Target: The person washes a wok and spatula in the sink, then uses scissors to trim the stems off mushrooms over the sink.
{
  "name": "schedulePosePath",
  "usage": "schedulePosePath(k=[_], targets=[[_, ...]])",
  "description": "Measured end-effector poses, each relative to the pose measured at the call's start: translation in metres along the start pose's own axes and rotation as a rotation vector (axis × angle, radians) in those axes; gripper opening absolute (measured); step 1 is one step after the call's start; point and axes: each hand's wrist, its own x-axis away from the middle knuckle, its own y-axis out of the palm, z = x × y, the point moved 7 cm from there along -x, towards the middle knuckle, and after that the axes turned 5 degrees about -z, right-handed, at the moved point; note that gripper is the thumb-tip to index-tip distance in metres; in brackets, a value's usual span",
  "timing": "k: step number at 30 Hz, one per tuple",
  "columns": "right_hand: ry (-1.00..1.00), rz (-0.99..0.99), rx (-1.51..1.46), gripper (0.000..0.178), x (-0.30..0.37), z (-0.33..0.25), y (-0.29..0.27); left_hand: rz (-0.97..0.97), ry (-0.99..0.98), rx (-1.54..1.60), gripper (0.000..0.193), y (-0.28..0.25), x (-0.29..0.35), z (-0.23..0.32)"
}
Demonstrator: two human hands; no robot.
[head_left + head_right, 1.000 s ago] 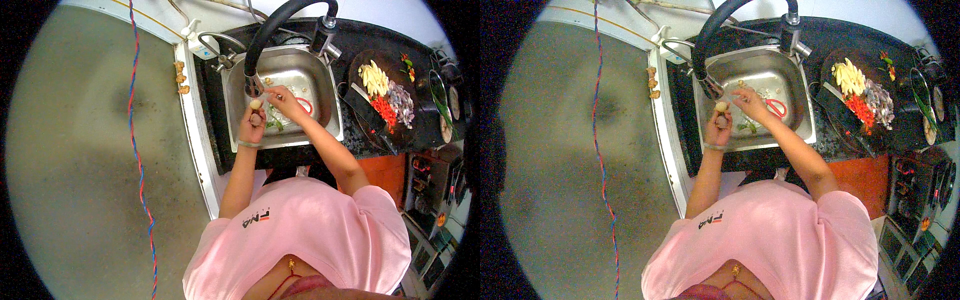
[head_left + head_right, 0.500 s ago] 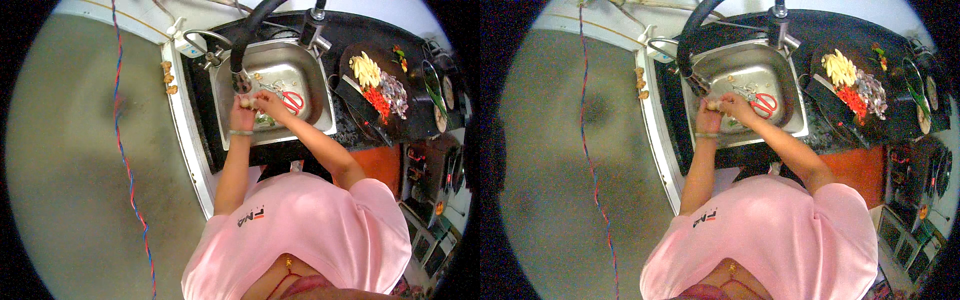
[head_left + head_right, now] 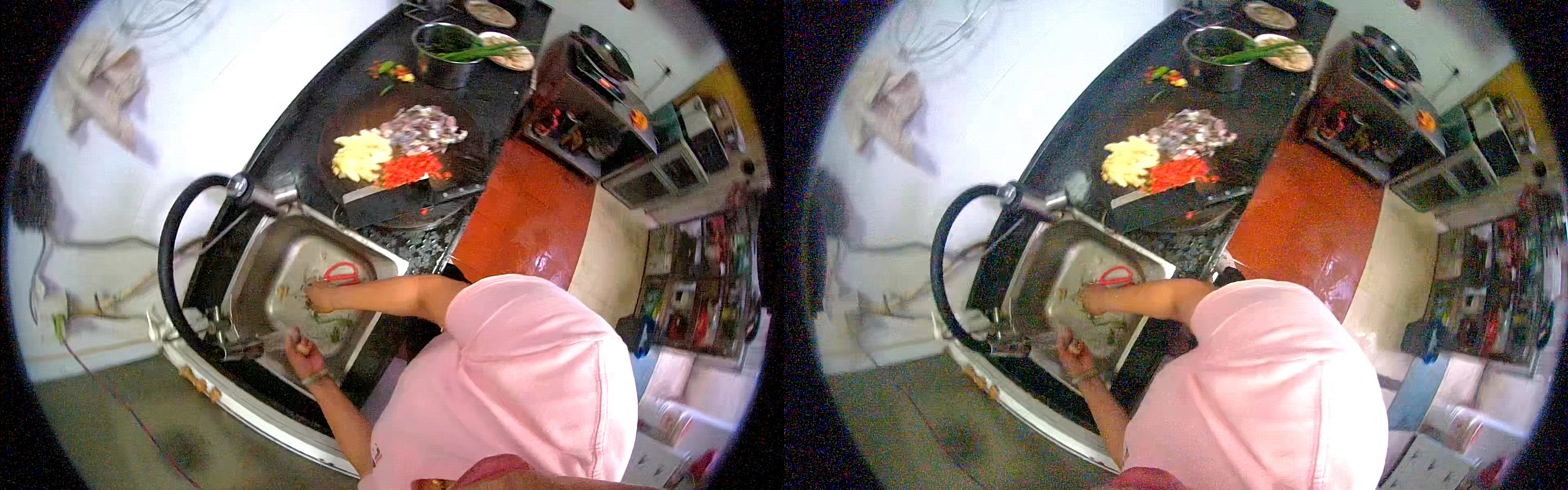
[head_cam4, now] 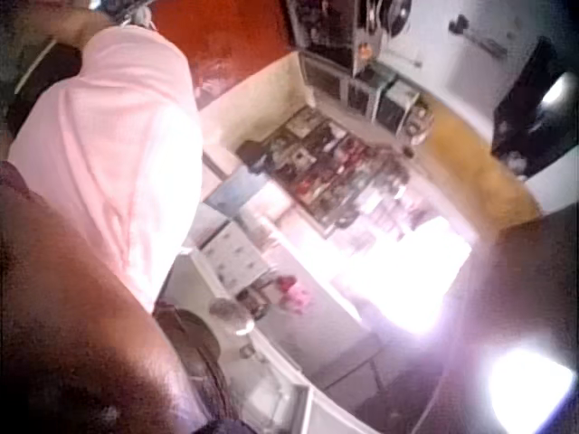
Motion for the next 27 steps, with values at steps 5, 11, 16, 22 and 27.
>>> schedulePosePath(k=[5,11,16,22,27], targets=[[0.278,-0.07,0.047,0.073,0.005,0.088,0.044,-0.007,-0.001,0.141,0.041,0.022,-0.008,0.009],[0.006,0.038,0.206,0.085,-0.006,0.084,0.059,0.16,0.114,0.195,0.033,0.038,0.022,0.009],[0.04,-0.036,-0.055,0.06,0.004,0.065,0.029,0.192,0.128,0.001,0.029,0.066,0.041,0.01],[0.258,-0.195,-0.603,0.049,0.058,0.046,-0.032,0.131,0.015,0.079,0.035,0.095,0.049,0.002],[-0.123,-0.011,-0.635,0.045,0.11,0.025,-0.063,0.321,0.107,-0.086,0.027,0.101,0.059,0.008]])
